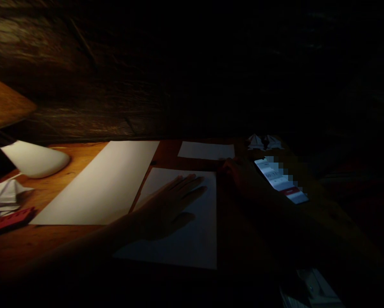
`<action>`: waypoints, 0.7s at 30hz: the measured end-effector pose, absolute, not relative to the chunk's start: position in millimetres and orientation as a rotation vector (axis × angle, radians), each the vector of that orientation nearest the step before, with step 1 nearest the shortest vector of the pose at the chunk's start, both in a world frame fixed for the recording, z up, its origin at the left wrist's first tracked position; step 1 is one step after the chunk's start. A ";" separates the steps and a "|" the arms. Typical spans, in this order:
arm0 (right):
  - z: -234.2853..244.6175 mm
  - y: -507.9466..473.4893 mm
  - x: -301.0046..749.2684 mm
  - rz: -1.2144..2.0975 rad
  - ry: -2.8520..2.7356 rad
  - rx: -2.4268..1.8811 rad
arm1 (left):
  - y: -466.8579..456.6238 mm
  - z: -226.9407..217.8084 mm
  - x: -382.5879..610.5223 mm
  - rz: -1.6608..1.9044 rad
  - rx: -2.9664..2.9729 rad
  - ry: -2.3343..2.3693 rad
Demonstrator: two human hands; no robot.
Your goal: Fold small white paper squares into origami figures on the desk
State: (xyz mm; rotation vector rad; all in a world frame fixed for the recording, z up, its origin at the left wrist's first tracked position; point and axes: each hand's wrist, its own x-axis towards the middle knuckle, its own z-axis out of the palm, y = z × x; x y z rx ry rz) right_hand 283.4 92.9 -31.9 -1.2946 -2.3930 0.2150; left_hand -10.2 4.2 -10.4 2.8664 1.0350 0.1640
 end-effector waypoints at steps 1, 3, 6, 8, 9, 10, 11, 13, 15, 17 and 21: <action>-31.3 92.6 283.3 0.222 -2.395 -1.293 | 4.0 -10.5 -10.5 0.161 2.868 1.037; -29.0 93.0 281.1 0.236 -2.399 -1.281 | 3.8 -10.4 -10.9 0.155 2.871 1.037; -23.6 95.9 275.0 0.273 -2.416 -1.244 | 4.2 -10.4 -10.5 0.148 2.877 1.039; -19.9 99.0 271.8 0.320 -2.443 -1.201 | 4.5 -10.4 -9.8 0.146 2.878 1.042; -18.3 100.5 270.8 0.346 -2.451 -1.182 | 4.6 -10.3 -9.5 0.147 2.877 1.042; -17.0 101.9 269.9 0.372 -2.452 -1.166 | 4.5 -10.0 -9.2 0.148 2.875 1.043; -16.0 102.9 269.1 0.390 -2.446 -1.154 | 4.3 -9.7 -9.1 0.148 2.872 1.042; -14.2 103.7 266.5 0.408 -2.443 -1.130 | 3.7 -8.9 -9.1 0.153 2.863 1.044; -12.3 103.5 261.9 0.402 -2.448 -1.108 | 3.2 -8.0 -9.3 0.168 2.854 1.040; -10.2 103.6 255.3 0.402 -2.463 -1.082 | 2.9 -7.3 -9.4 0.187 2.848 1.033; -6.9 108.1 242.1 0.458 -2.504 -1.020 | 3.0 -6.1 -8.3 0.211 2.841 1.043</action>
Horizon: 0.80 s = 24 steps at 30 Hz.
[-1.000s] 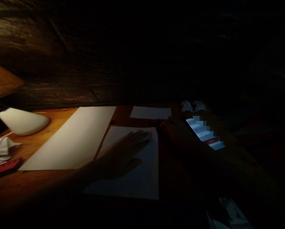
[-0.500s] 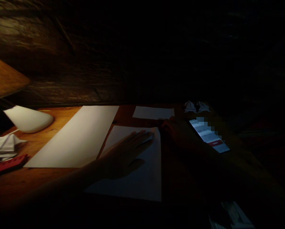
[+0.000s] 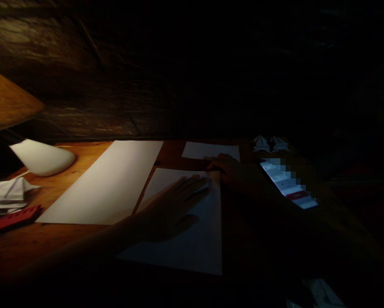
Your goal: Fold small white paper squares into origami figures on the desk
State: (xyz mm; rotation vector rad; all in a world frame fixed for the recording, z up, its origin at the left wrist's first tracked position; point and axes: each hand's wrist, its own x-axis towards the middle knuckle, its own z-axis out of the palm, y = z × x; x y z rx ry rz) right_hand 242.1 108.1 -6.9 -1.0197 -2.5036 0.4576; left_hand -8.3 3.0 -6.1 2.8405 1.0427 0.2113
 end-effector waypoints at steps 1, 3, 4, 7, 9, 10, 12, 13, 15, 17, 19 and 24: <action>-6.4 109.5 239.9 0.474 -2.512 -1.006 | 3.0 -5.9 -7.9 0.216 2.841 1.044; -5.5 110.6 237.0 0.492 -2.511 -0.987 | 2.9 -5.7 -7.5 0.223 2.840 1.044; -5.2 110.2 236.3 0.490 -2.505 -0.993 | 2.7 -5.8 -7.5 0.226 2.839 1.043; -4.6 105.3 236.2 0.442 -2.459 -1.093 | 1.9 -7.1 -8.0 0.231 2.834 1.049; -5.4 101.9 237.6 0.404 -2.430 -1.172 | 1.6 -8.6 -8.2 0.236 2.834 1.054; -6.2 100.9 238.7 0.393 -2.416 -1.191 | 1.5 -9.2 -8.2 0.235 2.832 1.058; -7.9 100.5 241.6 0.389 -2.421 -1.185 | 1.7 -9.7 -7.9 0.237 2.830 1.058; -8.6 100.9 243.2 0.391 -2.431 -1.174 | 1.8 -9.3 -7.7 0.242 2.827 1.055; -9.5 102.4 246.0 0.403 -2.449 -1.156 | 1.9 -7.0 -7.6 0.266 2.813 1.062; -10.0 103.9 247.9 0.416 -2.453 -1.157 | 0.9 -2.3 -8.7 0.289 2.782 1.125; -10.6 105.2 248.9 0.435 -2.454 -1.145 | -1.8 3.8 -11.8 0.274 2.736 1.295; -11.8 107.1 251.1 0.479 -2.463 -1.078 | -17.0 11.3 -26.7 0.116 2.634 1.619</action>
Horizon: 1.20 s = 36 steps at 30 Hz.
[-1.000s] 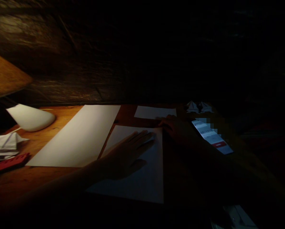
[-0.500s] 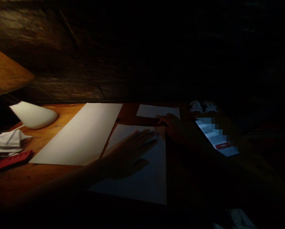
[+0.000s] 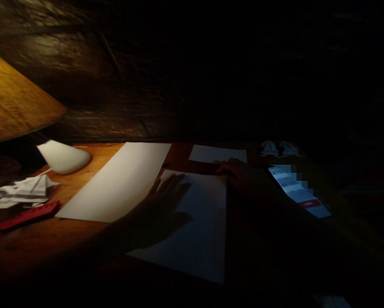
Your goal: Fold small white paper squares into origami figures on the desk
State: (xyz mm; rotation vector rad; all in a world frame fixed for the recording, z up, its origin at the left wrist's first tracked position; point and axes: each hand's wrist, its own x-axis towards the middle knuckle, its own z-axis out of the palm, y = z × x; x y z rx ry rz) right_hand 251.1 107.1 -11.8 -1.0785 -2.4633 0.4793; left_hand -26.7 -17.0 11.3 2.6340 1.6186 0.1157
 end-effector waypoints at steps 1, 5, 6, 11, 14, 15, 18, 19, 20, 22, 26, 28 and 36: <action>-11.9 107.2 251.8 0.484 -2.466 -1.065 | -20.8 9.6 -30.2 0.112 2.632 1.619; -14.1 108.0 253.8 0.493 -2.519 -1.030 | -32.3 -5.0 -41.3 0.201 2.630 1.610; -15.2 108.7 253.8 0.491 -2.528 -1.024 | -33.8 -8.8 -42.8 0.220 2.631 1.610; -18.9 115.5 248.0 0.568 -2.517 -0.922 | -35.7 -17.6 -43.9 0.316 2.628 1.603; -15.7 119.4 240.5 0.605 -2.511 -0.914 | -36.1 -17.6 -43.2 0.364 2.627 1.593; -13.9 120.3 238.0 0.608 -2.517 -0.918 | -36.3 -17.5 -43.1 0.374 2.628 1.588; -9.9 122.3 231.5 0.624 -2.542 -0.902 | -36.6 -17.2 -43.2 0.398 2.623 1.576; -9.4 122.8 229.8 0.625 -2.546 -0.892 | -36.6 -17.1 -43.2 0.404 2.618 1.576; -9.2 123.3 228.1 0.625 -2.550 -0.886 | -36.6 -16.9 -43.1 0.404 2.614 1.575; -9.3 123.9 224.5 0.616 -2.546 -0.886 | -36.6 -16.4 -42.7 0.391 2.610 1.576; -7.0 123.8 215.6 0.609 -2.548 -0.848 | -36.8 -15.6 -41.9 0.376 2.615 1.576; -5.3 123.4 212.4 0.613 -2.554 -0.833 | -36.9 -15.5 -41.9 0.380 2.618 1.582; -20.0 120.4 224.0 0.481 -2.435 -0.983 | -36.7 -14.3 -40.8 0.339 2.598 1.586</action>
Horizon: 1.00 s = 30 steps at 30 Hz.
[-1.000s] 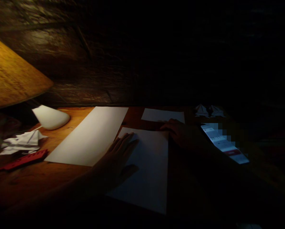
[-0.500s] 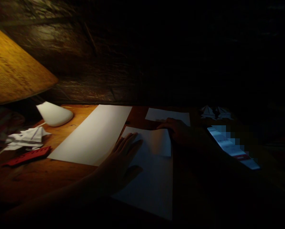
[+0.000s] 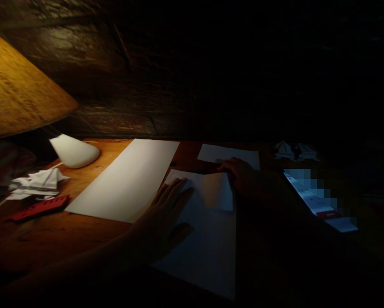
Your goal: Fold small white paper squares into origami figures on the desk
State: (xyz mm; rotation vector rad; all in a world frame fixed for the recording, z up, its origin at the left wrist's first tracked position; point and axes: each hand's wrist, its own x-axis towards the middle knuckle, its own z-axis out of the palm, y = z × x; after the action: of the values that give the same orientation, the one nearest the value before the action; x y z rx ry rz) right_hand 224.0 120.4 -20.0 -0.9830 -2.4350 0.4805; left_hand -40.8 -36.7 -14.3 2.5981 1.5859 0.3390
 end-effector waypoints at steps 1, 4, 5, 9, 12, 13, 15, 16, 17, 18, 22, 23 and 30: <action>-21.2 119.9 225.4 0.480 -2.432 -0.989 | -36.7 -14.2 -40.5 0.333 2.595 1.588; -18.4 119.6 225.0 0.513 -2.467 -0.970 | -36.9 -14.1 -40.2 0.324 2.592 1.597; -15.8 120.3 223.3 0.532 -2.488 -0.952 | -37.1 -14.1 -40.2 0.329 2.594 1.597; -2.0 126.7 209.0 0.614 -2.566 -0.878 | -37.1 -13.2 -40.1 0.351 2.598 1.578; 7.3 131.3 193.4 0.655 -2.613 -0.825 | -36.6 -11.8 -39.5 0.345 2.585 1.584; 9.5 132.2 188.2 0.672 -2.626 -0.803 | -36.5 -11.3 -39.2 0.342 2.582 1.586; 12.2 133.0 179.0 0.698 -2.653 -0.778 | -36.4 -10.9 -38.7 0.330 2.580 1.584; 12.6 132.9 175.3 0.705 -2.660 -0.783 | -36.4 -10.9 -38.5 0.326 2.581 1.583; 12.5 132.3 172.5 0.708 -2.667 -0.793 | -36.4 -11.1 -38.4 0.326 2.583 1.582; 12.0 131.4 170.8 0.698 -2.668 -0.805 | -36.5 -11.5 -38.3 0.332 2.585 1.580; 8.3 126.2 174.3 0.568 -2.617 -0.857 | -36.9 -13.0 -38.4 0.342 2.585 1.583; 7.5 125.1 177.4 0.536 -2.605 -0.888 | -36.9 -13.2 -38.6 0.341 2.582 1.588; 2.9 121.2 192.8 0.547 -2.569 -0.995 | -36.4 -14.5 -38.7 0.332 2.602 1.595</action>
State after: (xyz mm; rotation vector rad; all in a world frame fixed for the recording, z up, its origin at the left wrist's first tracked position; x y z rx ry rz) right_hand 192.8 121.2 2.9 -0.9955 -2.5691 0.5471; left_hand -38.7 -36.4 -14.5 2.6017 1.5949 0.3323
